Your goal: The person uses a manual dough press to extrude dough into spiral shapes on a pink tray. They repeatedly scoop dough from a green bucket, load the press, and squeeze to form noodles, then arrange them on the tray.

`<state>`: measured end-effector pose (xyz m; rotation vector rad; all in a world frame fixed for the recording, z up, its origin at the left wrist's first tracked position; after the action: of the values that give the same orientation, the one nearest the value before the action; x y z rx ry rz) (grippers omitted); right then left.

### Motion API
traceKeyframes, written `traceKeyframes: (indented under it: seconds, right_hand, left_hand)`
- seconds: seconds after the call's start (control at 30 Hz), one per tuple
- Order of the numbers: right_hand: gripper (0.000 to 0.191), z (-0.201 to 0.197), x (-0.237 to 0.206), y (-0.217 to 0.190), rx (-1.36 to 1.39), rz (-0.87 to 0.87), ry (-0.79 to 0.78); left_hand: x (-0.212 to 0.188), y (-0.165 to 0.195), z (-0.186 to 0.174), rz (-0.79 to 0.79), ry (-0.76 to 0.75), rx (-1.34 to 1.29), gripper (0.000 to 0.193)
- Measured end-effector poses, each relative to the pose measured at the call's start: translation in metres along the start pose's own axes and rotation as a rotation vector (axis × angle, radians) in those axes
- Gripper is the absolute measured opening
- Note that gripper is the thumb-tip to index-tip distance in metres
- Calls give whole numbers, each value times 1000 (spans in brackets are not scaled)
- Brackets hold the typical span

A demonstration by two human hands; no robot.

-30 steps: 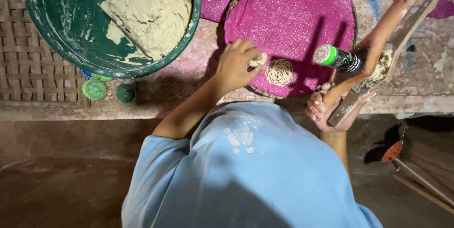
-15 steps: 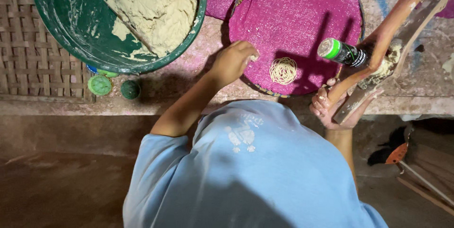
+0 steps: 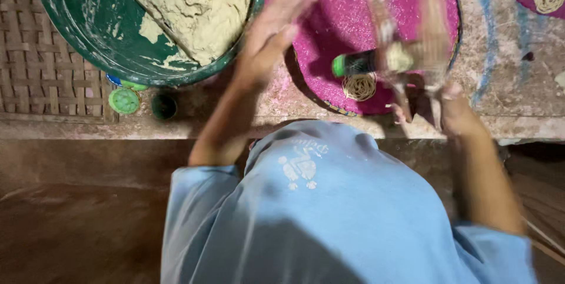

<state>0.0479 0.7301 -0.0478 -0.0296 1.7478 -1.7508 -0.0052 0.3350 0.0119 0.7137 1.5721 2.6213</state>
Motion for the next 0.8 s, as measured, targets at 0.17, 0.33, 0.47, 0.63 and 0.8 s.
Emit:
traceKeyframes:
  seconds: [0.17,0.33,0.47,0.63,0.8]
  right_hand:
    - [96,16,31,-45,-446,371,-337]
    - [79,19,51,-89,-1015,354,-168]
    - [76,45,63,-92,-997,255,-111]
    - [75,56,63,-93,-965,332,-96]
    - [76,46,65,-111,-1179,269,-69]
  left_hand:
    - [27,-75,18,-24,-122,-1124,68]
    - [42,-98,7,114,9,-1196,26]
    - [45,-111,-18,149,36,-1198,19]
    - [37,-125,-24,115,78,-1183,22]
    - [52,-127,-11,158,131,-1193,24]
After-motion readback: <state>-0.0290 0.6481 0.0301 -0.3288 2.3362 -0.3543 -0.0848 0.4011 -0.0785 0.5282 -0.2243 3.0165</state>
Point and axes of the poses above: each hand's wrist, its own x-axis towards the middle knuckle, its own z-axis out of the palm, y = z × x, the point moved 2 cm from there along x, towards the middle knuckle, and after that the axes turned 5 degrees about -x, right-handed, at the moved point
